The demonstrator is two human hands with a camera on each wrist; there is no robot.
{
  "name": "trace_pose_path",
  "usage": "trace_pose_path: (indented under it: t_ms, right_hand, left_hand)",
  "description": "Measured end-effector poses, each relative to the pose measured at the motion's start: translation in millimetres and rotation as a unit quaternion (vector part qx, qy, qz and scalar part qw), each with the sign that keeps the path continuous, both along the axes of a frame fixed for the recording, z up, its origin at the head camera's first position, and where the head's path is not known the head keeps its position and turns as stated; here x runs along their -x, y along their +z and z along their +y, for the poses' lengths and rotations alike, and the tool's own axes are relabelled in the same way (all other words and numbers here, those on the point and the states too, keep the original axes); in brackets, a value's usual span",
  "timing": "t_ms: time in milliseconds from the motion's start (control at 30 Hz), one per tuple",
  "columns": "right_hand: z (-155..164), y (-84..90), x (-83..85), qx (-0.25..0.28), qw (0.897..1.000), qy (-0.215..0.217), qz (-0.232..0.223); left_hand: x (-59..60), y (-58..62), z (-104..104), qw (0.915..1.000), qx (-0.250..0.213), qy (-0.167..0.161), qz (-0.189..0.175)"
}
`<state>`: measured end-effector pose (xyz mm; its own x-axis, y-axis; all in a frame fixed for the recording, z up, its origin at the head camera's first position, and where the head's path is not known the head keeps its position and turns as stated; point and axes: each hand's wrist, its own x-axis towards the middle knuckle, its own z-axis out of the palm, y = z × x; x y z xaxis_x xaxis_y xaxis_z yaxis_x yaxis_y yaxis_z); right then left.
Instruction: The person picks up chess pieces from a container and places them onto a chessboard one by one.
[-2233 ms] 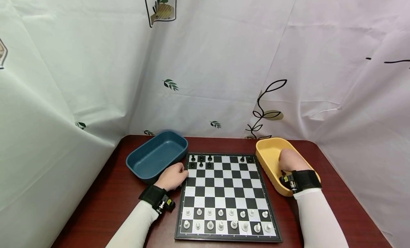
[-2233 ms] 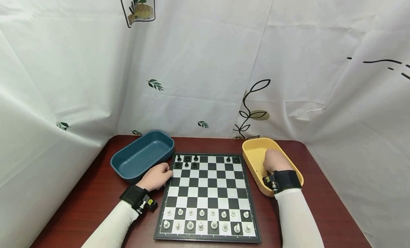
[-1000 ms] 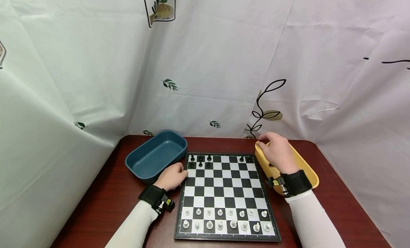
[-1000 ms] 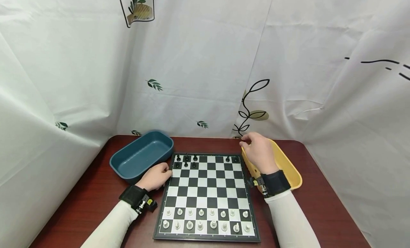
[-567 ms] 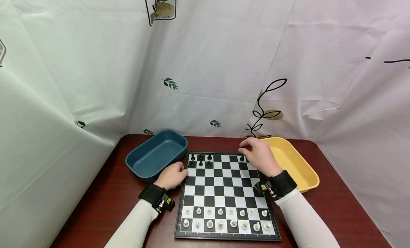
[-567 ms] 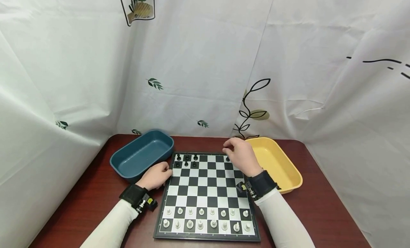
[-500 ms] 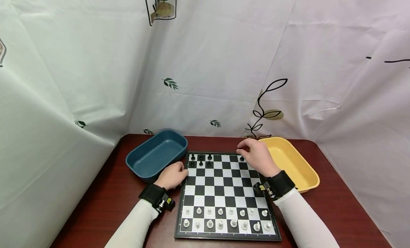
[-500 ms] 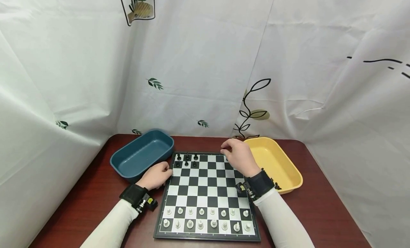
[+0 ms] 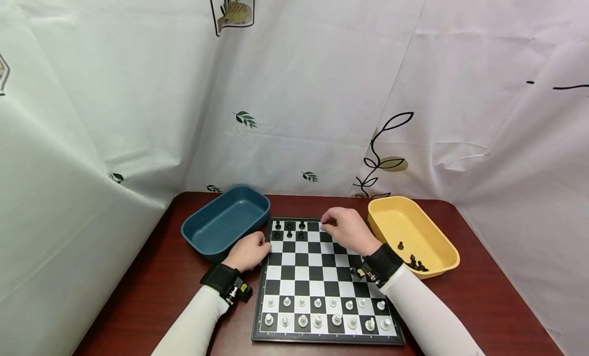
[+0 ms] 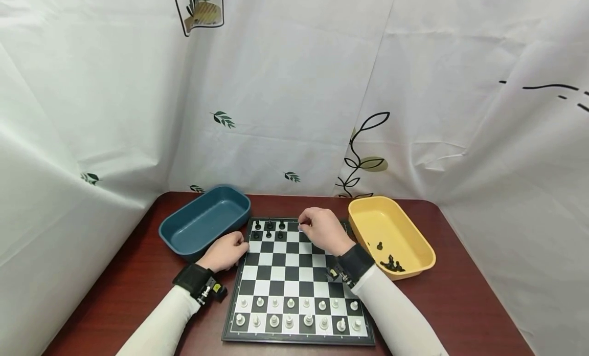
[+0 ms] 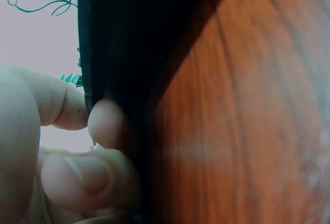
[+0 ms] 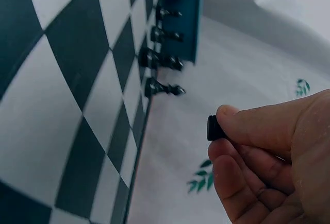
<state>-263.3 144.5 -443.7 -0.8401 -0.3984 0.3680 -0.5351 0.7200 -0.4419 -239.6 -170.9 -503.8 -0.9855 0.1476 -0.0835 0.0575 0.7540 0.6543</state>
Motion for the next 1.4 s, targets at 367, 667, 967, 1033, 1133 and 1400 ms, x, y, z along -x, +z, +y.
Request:
trace_pose_path:
  t_ms: [367, 667, 967, 1033, 1133, 1400]
  right_hand:
    - [-21, -9.9, 4.8, -0.085, 0.996, 0.025, -0.026]
    - [-26, -10.9, 9.2, -0.105, 0.992, 0.057, -0.034]
    - [-29, -12.4, 10.8, -0.119, 0.990, 0.066, -0.042]
    - [-29, -13.7, 10.8, -0.121, 0.990, 0.066, -0.040]
    - [-30, -15.6, 11.1, -0.125, 0.989, 0.063, -0.038]
    - [-30, -14.9, 9.2, -0.125, 0.990, 0.044, -0.051]
  left_hand:
    - [-0.1, -1.0, 0, 1.0000, -0.005, -0.001, 0.001]
    - [-0.5, 0.6, 0, 0.9999, 0.003, -0.008, 0.010]
    - [-1.8, 0.6, 0, 0.9999, -0.001, -0.008, 0.011]
    - [-1.4, 0.0, 0, 0.9999, 0.000, -0.008, 0.010]
    - [-1.0, -0.6, 0, 0.9999, 0.002, -0.007, 0.007]
    - [-2.4, 2.4, 1, 0.9999, 0.002, -0.009, 0.009]
